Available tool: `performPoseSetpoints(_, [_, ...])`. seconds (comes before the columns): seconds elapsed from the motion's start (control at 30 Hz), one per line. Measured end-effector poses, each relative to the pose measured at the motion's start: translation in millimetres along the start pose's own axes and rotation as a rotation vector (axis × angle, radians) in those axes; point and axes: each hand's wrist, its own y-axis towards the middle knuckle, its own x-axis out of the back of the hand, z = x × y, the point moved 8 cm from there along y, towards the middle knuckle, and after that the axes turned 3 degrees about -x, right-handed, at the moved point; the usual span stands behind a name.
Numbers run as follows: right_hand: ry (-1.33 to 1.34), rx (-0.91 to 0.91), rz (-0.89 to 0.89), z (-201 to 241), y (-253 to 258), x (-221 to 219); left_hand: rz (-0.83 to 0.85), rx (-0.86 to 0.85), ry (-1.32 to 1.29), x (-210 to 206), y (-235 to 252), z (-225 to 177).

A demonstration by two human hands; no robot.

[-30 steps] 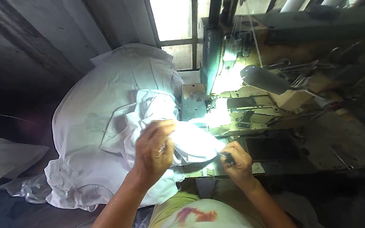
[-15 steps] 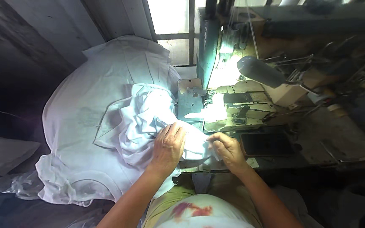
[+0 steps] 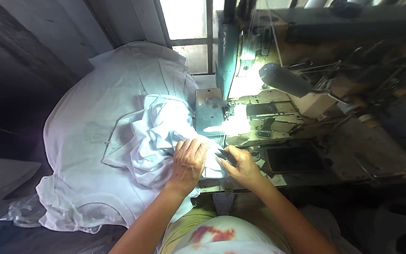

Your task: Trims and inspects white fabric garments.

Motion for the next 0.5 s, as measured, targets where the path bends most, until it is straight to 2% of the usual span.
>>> performPoseSetpoints(0.23, [0.009, -0.040, -0.013, -5.7, -2.2, 1.4, 0.009, 0.066, -0.031, -5.9, -1.5, 0.9])
performPoseSetpoints(0.5, [-0.131, 0.107, -0.133, 15.1, 2.5, -1.0, 0.119, 0.210, -0.249, 5.4, -6.5, 2.7])
